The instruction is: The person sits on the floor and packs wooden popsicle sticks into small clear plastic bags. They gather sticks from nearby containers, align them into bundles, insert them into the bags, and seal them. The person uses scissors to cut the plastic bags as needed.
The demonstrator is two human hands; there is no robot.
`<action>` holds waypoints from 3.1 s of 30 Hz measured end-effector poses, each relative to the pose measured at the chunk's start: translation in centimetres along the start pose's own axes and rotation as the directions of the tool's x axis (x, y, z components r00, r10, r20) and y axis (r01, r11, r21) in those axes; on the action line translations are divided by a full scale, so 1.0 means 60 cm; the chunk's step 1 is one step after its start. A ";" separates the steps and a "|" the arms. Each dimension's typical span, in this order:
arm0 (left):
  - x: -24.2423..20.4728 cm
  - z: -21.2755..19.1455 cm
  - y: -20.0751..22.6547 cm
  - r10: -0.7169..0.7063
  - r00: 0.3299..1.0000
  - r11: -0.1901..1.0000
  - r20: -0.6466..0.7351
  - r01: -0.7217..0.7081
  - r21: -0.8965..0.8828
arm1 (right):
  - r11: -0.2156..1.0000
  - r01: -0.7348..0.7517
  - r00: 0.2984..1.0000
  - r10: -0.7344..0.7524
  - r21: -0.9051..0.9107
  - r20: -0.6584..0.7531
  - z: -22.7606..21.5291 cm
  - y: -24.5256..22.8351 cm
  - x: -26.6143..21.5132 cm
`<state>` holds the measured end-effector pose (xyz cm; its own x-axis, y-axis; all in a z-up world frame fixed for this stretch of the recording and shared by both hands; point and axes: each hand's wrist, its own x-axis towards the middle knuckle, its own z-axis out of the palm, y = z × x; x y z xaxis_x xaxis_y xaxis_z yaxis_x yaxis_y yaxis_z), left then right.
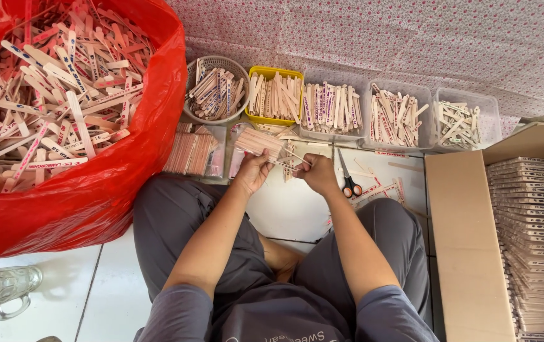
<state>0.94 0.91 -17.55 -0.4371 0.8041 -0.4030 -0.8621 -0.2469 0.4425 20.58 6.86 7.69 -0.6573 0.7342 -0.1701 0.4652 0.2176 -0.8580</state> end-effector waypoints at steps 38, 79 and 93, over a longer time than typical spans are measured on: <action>-0.201 0.219 0.145 0.047 0.961 0.998 -0.274 -0.056 -0.026 | 0.961 -0.009 0.995 0.037 -0.276 0.095 -0.001 -0.039 -0.014; -0.190 0.200 0.128 0.200 0.885 0.907 -0.420 -0.005 0.422 | 0.964 -0.172 0.961 0.118 -0.205 -0.251 0.094 0.249 0.113; -0.155 0.177 0.120 0.213 0.817 0.966 -0.536 -0.094 0.241 | 0.491 0.165 0.878 -0.468 -0.855 -0.100 0.151 0.229 0.125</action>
<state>1.51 -2.61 -2.11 -0.6784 0.3139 -0.6643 -0.7298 -0.1835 0.6585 16.70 9.52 -9.75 -0.7357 0.6070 0.3005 0.6276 0.7778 -0.0347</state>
